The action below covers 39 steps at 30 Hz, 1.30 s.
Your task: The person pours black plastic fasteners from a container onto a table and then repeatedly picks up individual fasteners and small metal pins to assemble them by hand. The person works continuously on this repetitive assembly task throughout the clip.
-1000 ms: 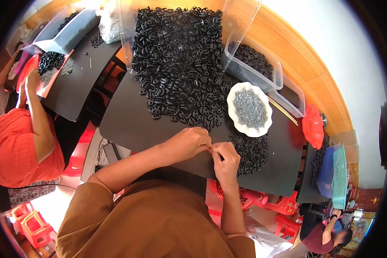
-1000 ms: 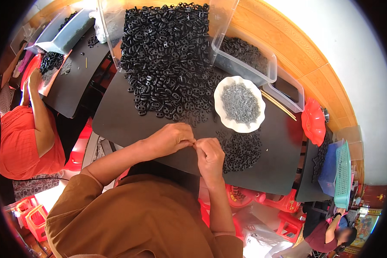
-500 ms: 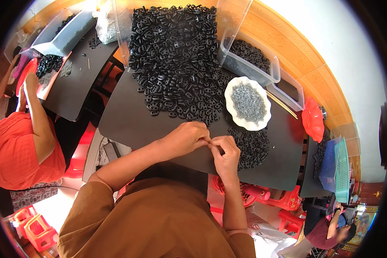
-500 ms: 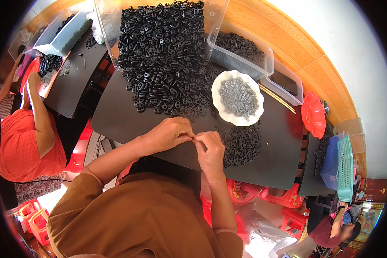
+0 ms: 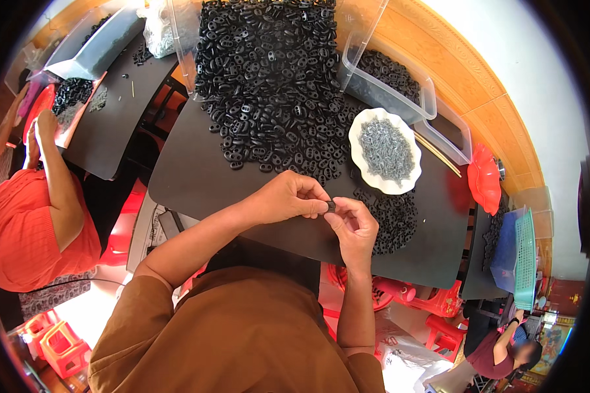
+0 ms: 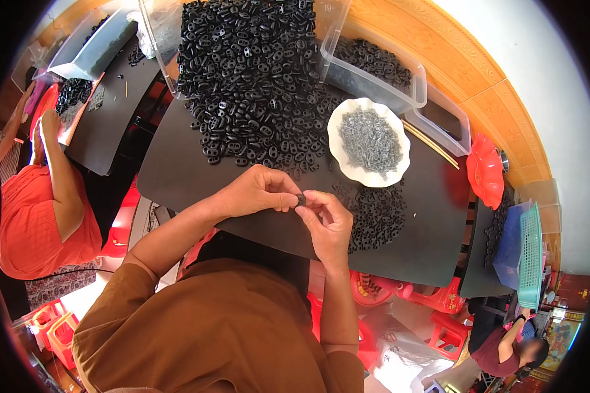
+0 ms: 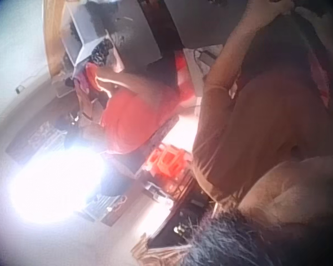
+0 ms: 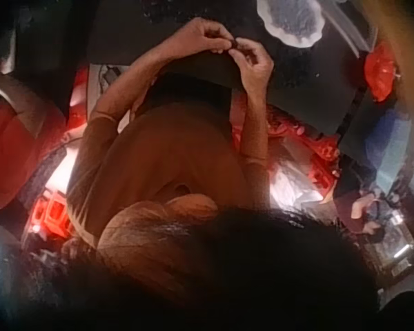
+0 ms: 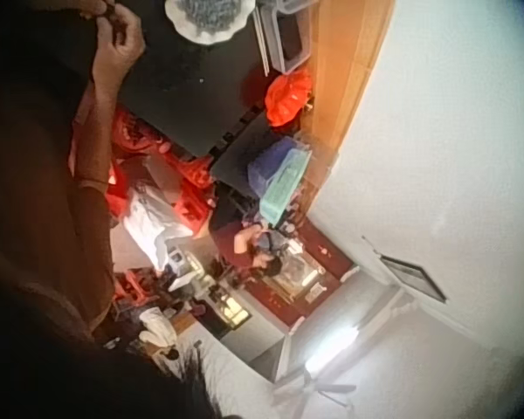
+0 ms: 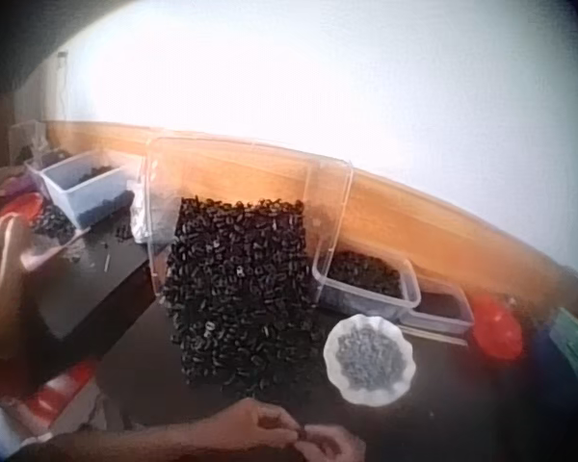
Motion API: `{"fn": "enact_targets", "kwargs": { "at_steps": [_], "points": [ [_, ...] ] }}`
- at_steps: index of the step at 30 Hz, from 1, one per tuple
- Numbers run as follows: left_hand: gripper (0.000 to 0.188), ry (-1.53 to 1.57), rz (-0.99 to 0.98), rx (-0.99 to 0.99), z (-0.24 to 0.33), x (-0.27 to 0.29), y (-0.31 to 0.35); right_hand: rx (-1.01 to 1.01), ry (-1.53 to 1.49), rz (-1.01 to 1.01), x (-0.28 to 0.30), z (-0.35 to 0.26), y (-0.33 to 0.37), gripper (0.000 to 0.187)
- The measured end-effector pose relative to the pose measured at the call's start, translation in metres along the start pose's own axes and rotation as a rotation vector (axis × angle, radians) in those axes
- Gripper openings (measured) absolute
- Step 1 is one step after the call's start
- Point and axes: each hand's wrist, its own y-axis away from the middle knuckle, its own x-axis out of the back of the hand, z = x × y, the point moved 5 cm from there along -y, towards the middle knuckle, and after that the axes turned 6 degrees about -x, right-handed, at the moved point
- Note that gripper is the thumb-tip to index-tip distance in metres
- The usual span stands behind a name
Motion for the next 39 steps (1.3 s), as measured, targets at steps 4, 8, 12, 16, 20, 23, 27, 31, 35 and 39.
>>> {"fn": "enact_targets", "kwargs": {
  "at_steps": [4,8,12,16,20,23,27,31,35,39],
  "points": [
    [0.019,0.024,-0.01,0.013,-0.0003,-0.001,0.0007,0.041,0.037,-0.018,0.0004,-0.0006,0.0007,0.028],
    [0.02,0.073,-0.021,0.024,-0.0034,-0.0013,0.0013,0.017,0.039,0.004,0.0013,-0.0005,0.0016,0.026],
    [0.02,0.089,-0.033,-0.004,-0.0013,-0.0022,0.0012,-0.002,0.008,0.01,0.0026,0.0041,0.0013,0.024],
    [0.019,0.092,-0.039,-0.008,0.0007,-0.0022,0.0016,-0.024,-0.011,0.015,0.0031,0.0073,0.0014,0.023],
    [0.019,0.079,-0.035,-0.013,-0.0007,-0.0018,0.0014,-0.039,-0.015,0.013,0.0022,0.0052,0.0017,0.023],
    [0.02,0.081,-0.019,-0.027,-0.0009,-0.0023,0.0019,-0.031,-0.022,0.01,0.0021,0.0041,0.0019,0.024],
    [0.021,0.084,-0.031,-0.012,-0.0005,-0.002,0.0017,-0.03,-0.02,-0.008,0.0009,0.0036,0.0023,0.025],
    [0.023,0.113,-0.052,0.009,0.0015,-0.0021,0.0011,-0.028,-0.057,-0.021,-0.0004,0.0044,0.003,0.025],
    [0.022,0.162,-0.068,0.049,-0.0006,-0.0022,0.0019,-0.023,-0.062,-0.045,-0.002,0.0029,0.0028,0.026],
    [0.022,0.223,-0.095,0.056,-0.0038,-0.0032,0.0027,-0.014,-0.034,-0.039,-0.0026,0.0019,0.0044,0.025]
  ]
}}
